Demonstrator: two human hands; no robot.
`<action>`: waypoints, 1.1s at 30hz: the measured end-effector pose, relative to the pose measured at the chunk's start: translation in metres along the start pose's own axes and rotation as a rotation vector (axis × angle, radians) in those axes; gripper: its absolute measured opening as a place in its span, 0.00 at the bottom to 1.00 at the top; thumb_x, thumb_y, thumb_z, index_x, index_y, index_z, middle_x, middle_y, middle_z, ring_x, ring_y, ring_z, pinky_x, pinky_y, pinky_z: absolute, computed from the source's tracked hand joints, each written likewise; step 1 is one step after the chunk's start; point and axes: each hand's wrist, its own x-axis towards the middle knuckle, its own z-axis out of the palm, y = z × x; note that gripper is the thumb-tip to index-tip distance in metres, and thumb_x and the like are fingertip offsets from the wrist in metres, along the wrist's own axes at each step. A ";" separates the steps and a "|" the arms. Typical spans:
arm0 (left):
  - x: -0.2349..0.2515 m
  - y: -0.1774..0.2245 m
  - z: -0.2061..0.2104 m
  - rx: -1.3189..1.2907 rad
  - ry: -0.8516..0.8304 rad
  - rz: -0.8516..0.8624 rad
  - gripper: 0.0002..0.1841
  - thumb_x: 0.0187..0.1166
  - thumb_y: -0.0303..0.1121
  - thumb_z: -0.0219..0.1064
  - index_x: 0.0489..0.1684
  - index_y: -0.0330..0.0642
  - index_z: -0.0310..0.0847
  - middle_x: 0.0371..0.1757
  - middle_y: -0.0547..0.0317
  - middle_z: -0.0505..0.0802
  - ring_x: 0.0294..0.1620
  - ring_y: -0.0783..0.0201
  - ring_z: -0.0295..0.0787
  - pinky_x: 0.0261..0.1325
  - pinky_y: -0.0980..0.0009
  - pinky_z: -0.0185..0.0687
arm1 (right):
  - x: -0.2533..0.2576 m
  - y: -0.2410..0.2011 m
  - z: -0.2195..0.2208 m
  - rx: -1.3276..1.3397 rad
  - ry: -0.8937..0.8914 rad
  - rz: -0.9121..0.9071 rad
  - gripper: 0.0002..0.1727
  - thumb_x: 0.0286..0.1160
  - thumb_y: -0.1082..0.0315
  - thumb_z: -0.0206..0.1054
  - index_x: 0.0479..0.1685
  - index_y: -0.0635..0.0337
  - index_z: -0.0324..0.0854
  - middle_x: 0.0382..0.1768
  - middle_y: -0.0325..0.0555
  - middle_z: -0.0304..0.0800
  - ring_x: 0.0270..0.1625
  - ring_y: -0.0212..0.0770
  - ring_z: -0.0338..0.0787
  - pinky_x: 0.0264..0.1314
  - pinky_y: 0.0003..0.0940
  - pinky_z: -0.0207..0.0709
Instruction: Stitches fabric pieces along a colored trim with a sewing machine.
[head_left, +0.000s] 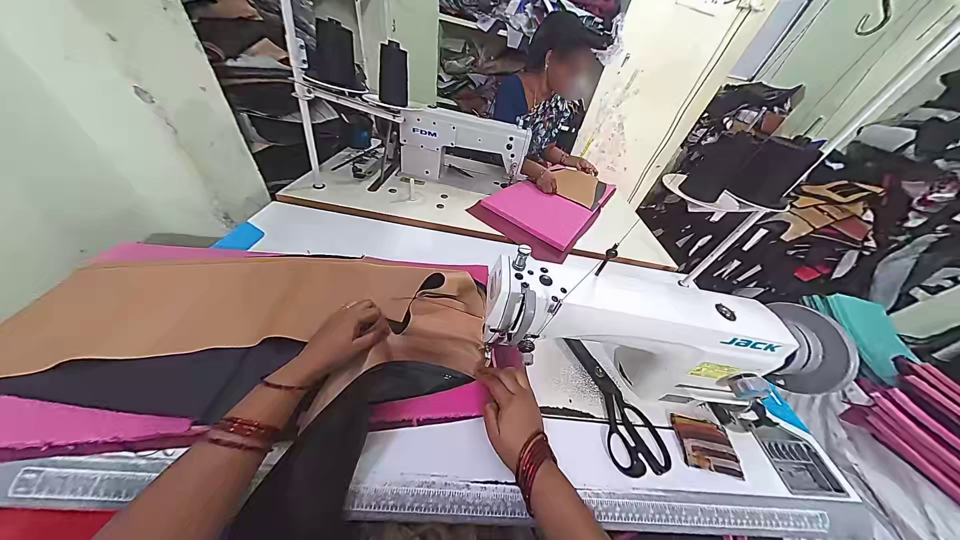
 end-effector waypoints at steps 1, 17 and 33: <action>-0.005 -0.003 0.002 0.002 0.020 0.030 0.22 0.78 0.43 0.62 0.37 0.24 0.86 0.48 0.31 0.88 0.58 0.32 0.84 0.66 0.33 0.70 | -0.003 -0.001 0.002 0.015 0.017 0.018 0.22 0.68 0.74 0.59 0.58 0.60 0.92 0.63 0.48 0.94 0.70 0.57 0.88 0.75 0.54 0.76; -0.046 0.023 0.021 -0.020 0.143 -0.117 0.18 0.77 0.37 0.64 0.34 0.24 0.84 0.47 0.31 0.86 0.55 0.31 0.83 0.61 0.32 0.70 | -0.004 -0.021 -0.001 -0.219 -0.081 0.091 0.25 0.65 0.66 0.67 0.64 0.61 0.89 0.71 0.46 0.89 0.75 0.59 0.83 0.66 0.63 0.76; -0.097 0.105 0.068 -0.003 0.493 -0.430 0.27 0.82 0.46 0.54 0.41 0.23 0.84 0.52 0.27 0.85 0.59 0.25 0.82 0.61 0.24 0.66 | 0.015 0.001 -0.011 -0.104 -0.225 0.300 0.26 0.73 0.70 0.60 0.72 0.52 0.86 0.81 0.56 0.76 0.86 0.64 0.68 0.83 0.62 0.61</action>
